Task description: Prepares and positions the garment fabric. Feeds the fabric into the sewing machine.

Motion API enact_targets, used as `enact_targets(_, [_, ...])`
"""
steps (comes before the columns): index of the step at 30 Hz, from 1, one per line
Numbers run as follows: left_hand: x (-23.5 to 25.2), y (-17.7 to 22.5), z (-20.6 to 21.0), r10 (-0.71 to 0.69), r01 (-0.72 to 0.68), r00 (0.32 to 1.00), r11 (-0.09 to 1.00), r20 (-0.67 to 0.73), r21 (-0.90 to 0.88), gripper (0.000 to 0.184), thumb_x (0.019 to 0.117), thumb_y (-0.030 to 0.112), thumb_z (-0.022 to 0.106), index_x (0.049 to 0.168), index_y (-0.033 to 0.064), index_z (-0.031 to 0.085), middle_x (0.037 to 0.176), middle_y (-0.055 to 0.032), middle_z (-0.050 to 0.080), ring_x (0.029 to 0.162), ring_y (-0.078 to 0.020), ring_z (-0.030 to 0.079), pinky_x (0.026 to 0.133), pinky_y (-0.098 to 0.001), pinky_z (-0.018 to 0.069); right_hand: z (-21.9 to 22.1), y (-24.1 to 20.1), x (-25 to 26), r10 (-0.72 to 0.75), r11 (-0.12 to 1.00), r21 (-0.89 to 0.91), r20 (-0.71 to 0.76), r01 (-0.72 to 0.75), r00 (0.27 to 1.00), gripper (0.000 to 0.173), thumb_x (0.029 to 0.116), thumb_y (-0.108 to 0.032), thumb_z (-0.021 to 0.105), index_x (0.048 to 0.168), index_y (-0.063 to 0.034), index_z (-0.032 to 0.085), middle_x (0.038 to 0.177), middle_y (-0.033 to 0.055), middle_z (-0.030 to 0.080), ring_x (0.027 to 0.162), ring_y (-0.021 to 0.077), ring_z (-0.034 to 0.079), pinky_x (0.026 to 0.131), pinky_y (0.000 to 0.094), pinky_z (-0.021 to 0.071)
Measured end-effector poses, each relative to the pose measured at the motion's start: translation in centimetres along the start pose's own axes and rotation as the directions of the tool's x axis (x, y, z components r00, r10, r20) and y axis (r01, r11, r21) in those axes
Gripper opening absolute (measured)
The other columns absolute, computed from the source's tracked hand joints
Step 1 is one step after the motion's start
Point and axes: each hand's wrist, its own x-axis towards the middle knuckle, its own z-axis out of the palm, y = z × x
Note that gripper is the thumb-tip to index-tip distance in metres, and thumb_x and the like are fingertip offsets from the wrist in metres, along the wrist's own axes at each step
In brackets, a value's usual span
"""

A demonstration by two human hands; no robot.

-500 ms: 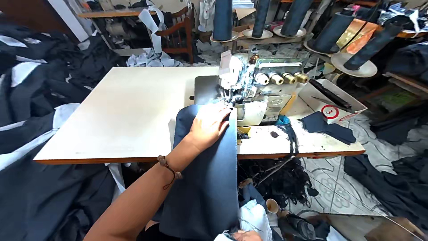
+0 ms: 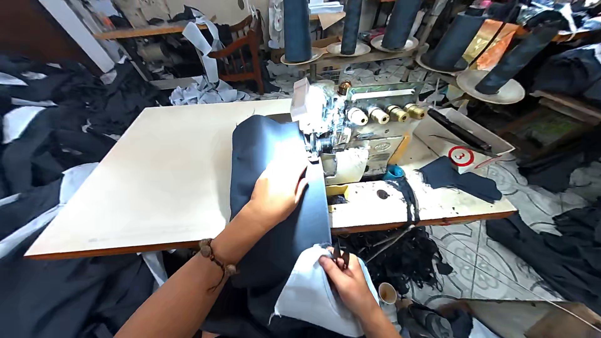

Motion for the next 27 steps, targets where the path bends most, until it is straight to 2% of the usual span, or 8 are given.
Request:
enact_targets(6, [5.8, -1.5, -1.1, -0.148, 0.130, 0.934, 0.989, 0.326, 0.077, 0.045, 0.1117, 0.027, 0.035, 0.144, 0.0019, 0.054, 0.151, -0.0184, 0.052, 0.139, -0.0366, 0.051, 0.111, -0.0549, 0.0424, 1.0, -1.7, 5.9, -0.037, 0.999, 0.003, -0.086, 0.037, 0.996, 0.021, 0.0937, -0.008, 0.062, 0.076, -0.0169, 0.055, 0.061, -0.0138, 0.050, 0.053, -0.0059, 0.047, 0.052, 0.0133, 0.0419])
enact_targets(10, [7.9, -3.0, -0.7, -0.219, 0.218, 0.920, 0.975, 0.324, 0.038, 0.048, 0.1112, 0.026, 0.039, 0.152, 0.0007, 0.044, 0.155, -0.0241, 0.046, 0.143, -0.0431, 0.045, 0.113, -0.0614, 0.0374, 1.9, -2.9, 9.5, 0.028, 0.995, 0.095, -0.138, -0.015, 0.990, 0.030, 0.0937, -0.002, 0.060, 0.069, -0.0167, 0.052, 0.055, -0.0116, 0.048, 0.046, -0.0031, 0.045, 0.045, 0.0156, 0.0398])
enact_targets(15, [11.5, -5.1, 0.5, -0.318, 0.319, 0.851, 0.945, 0.418, 0.069, 0.049, 0.1114, 0.028, 0.033, 0.155, 0.0060, 0.041, 0.161, -0.0169, 0.040, 0.149, -0.0354, 0.039, 0.117, -0.0573, 0.0331, 2.3, -2.8, 12.6, -0.063, 0.997, -0.062, -0.201, 0.051, 0.978, 0.025, 0.0957, -0.005, 0.060, 0.072, -0.0116, 0.056, 0.056, -0.0080, 0.049, 0.045, -0.0003, 0.046, 0.045, 0.0177, 0.0415])
enact_targets(17, [11.7, -5.8, 1.2, -0.338, 0.356, 0.874, 0.934, 0.351, 0.012, 0.045, 0.1114, 0.027, 0.035, 0.148, 0.0053, 0.049, 0.154, -0.0165, 0.049, 0.145, -0.0340, 0.045, 0.118, -0.0560, 0.0345, 2.7, -2.6, 13.2, -0.118, 0.989, -0.120, -0.224, 0.092, 0.967, 0.024, 0.0960, -0.006, 0.062, 0.073, -0.0099, 0.057, 0.057, -0.0070, 0.049, 0.047, -0.0001, 0.046, 0.047, 0.0179, 0.0424])
enact_targets(19, [11.3, -6.5, 1.5, -0.351, 0.380, 0.911, 0.918, 0.218, -0.109, 0.037, 0.1098, 0.022, 0.040, 0.135, 0.0053, 0.061, 0.134, -0.0197, 0.064, 0.130, -0.0367, 0.059, 0.109, -0.0583, 0.0432, 3.0, -2.7, 13.4, -0.141, 0.983, -0.151, -0.225, 0.109, 0.964, 0.023, 0.0975, -0.009, 0.063, 0.075, -0.0078, 0.059, 0.059, -0.0059, 0.050, 0.050, 0.0009, 0.048, 0.050, 0.0195, 0.0433])
enact_targets(22, [9.4, -6.2, 0.7, -0.305, 0.272, 0.952, 0.897, -0.041, -0.347, 0.031, 0.1055, 0.012, 0.047, 0.123, 0.0008, 0.070, 0.117, -0.0209, 0.072, 0.113, -0.0366, 0.068, 0.100, -0.0558, 0.0505, 2.5, -3.6, 11.2, 0.005, 1.000, -0.003, -0.142, -0.005, 0.990, 0.024, 0.1016, -0.009, 0.059, 0.078, -0.0057, 0.057, 0.054, -0.0042, 0.050, 0.043, 0.0024, 0.046, 0.043, 0.0199, 0.0418])
enact_targets(24, [5.4, -4.1, -0.8, -0.268, 0.143, 0.936, 0.882, -0.229, -0.449, 0.028, 0.1041, 0.008, 0.050, 0.122, -0.0021, 0.068, 0.119, -0.0190, 0.072, 0.110, -0.0299, 0.070, 0.099, -0.0465, 0.0540, 1.4, -4.1, 6.8, 0.101, 0.994, 0.050, 0.013, -0.102, 0.995, 0.021, 0.1009, -0.012, 0.054, 0.080, -0.0109, 0.052, 0.055, -0.0079, 0.047, 0.044, 0.0014, 0.043, 0.044, 0.0200, 0.0402])
enact_targets(27, [-6.2, -1.6, -0.9, -0.192, -0.003, 0.890, 0.906, -0.414, -0.424, 0.025, 0.1024, 0.010, 0.053, 0.120, -0.0023, 0.066, 0.128, -0.0188, 0.066, 0.123, -0.0261, 0.062, 0.107, -0.0429, 0.0505, -0.3, -2.4, -2.5, 0.218, 0.972, 0.030, 0.256, -0.234, 0.942, 0.015, 0.0950, -0.021, 0.059, 0.080, -0.0188, 0.056, 0.057, -0.0151, 0.049, 0.047, -0.0037, 0.045, 0.047, 0.0175, 0.0415])
